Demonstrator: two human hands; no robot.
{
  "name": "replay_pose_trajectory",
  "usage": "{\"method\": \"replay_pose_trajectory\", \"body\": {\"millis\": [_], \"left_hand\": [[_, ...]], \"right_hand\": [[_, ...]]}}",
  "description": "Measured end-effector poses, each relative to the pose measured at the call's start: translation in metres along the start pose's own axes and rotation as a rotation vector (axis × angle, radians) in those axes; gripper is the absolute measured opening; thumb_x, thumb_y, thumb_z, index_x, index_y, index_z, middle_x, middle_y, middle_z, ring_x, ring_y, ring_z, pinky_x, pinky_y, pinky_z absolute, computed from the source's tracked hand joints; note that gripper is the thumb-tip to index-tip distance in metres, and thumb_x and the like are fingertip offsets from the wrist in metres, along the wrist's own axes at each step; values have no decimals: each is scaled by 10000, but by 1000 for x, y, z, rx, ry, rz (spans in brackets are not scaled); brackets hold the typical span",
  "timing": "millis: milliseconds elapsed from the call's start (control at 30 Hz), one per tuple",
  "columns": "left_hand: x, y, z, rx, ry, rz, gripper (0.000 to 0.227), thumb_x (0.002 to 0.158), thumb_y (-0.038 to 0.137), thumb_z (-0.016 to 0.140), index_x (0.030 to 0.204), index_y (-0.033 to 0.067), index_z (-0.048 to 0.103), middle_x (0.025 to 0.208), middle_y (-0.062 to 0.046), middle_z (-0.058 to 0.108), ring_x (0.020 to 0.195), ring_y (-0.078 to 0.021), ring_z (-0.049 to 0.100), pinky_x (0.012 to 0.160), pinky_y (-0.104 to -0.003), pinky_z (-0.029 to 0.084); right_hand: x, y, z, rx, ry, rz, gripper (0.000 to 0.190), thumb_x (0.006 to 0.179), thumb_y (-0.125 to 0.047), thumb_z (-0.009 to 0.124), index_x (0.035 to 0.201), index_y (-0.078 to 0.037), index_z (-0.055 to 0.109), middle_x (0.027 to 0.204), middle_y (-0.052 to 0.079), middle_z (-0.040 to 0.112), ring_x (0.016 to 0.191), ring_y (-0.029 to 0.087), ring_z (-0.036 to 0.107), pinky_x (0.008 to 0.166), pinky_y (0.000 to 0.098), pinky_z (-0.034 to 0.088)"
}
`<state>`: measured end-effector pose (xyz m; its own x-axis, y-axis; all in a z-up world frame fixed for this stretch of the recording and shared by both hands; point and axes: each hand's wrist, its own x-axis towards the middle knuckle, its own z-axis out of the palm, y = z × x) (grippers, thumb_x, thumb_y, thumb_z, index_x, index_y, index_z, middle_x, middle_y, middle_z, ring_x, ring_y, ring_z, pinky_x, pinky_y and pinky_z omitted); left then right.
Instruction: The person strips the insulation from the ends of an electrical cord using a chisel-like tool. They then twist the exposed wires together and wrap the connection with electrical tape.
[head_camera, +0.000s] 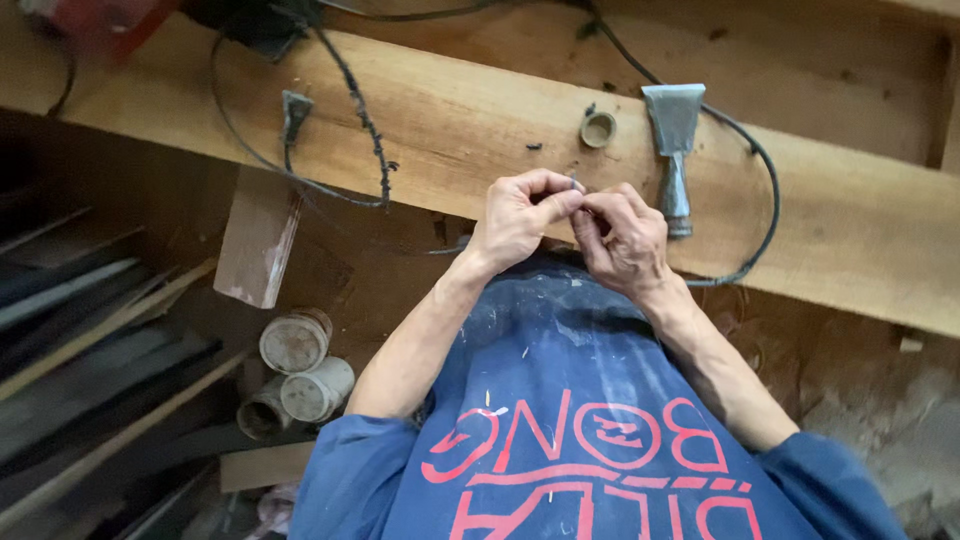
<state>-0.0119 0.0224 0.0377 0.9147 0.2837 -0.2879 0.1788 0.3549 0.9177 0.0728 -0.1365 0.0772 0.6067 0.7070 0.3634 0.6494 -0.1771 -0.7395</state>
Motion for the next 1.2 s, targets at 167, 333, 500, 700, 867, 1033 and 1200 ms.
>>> {"method": "replay_pose_trajectory", "body": {"millis": [167,333,500,700,867,1033,1200], "left_hand": [[-6,-13,5,-189,23,-168,162,1021,179,699,997,19,688,815,-5,648,656,-47,515,559,-204,420],[-3,4,4,-255,-84,-211,154,1002,182,706,1023,32,687,862,-7,677,740,-49,593,622,-204,487],[-5,16,0,-121,-162,-74,182,912,63,775,1058,27,672,985,-19,721,923,-77,691,841,-234,591],[-6,23,15,101,-59,126,115,978,71,755,1047,30,672,890,-4,704,790,-55,632,697,-215,518],[-14,20,14,383,-27,289,119,995,72,728,1046,48,623,790,35,647,688,-37,576,602,-211,483],[-8,11,11,-36,-137,120,122,1034,85,726,1074,48,617,913,30,663,828,-48,604,742,-224,518],[2,12,-5,-131,-180,-201,152,948,146,787,1015,72,673,842,27,673,703,-24,552,579,-186,422]], "right_hand": [[-8,8,-2,15,-6,-25,130,946,7,751,1028,-22,654,864,132,645,685,257,648,588,371,528],[-8,7,-8,1,-15,82,119,913,-1,771,976,-39,678,808,129,649,663,267,636,578,375,512],[-10,1,-17,236,-45,281,207,964,-64,745,1135,15,660,799,70,670,653,123,645,553,270,512],[-19,-9,-11,491,84,507,113,1021,-70,692,1090,17,674,770,23,674,593,44,594,495,208,466],[-23,-5,-9,521,86,623,87,1044,-76,664,1056,9,679,789,30,701,631,49,605,532,211,490],[-21,-2,-18,400,7,564,69,1030,-57,673,1045,9,686,819,47,719,715,79,663,622,231,537],[-17,-7,-21,313,-6,453,62,1017,-44,684,1051,8,690,871,68,737,803,96,697,710,244,566]]}}
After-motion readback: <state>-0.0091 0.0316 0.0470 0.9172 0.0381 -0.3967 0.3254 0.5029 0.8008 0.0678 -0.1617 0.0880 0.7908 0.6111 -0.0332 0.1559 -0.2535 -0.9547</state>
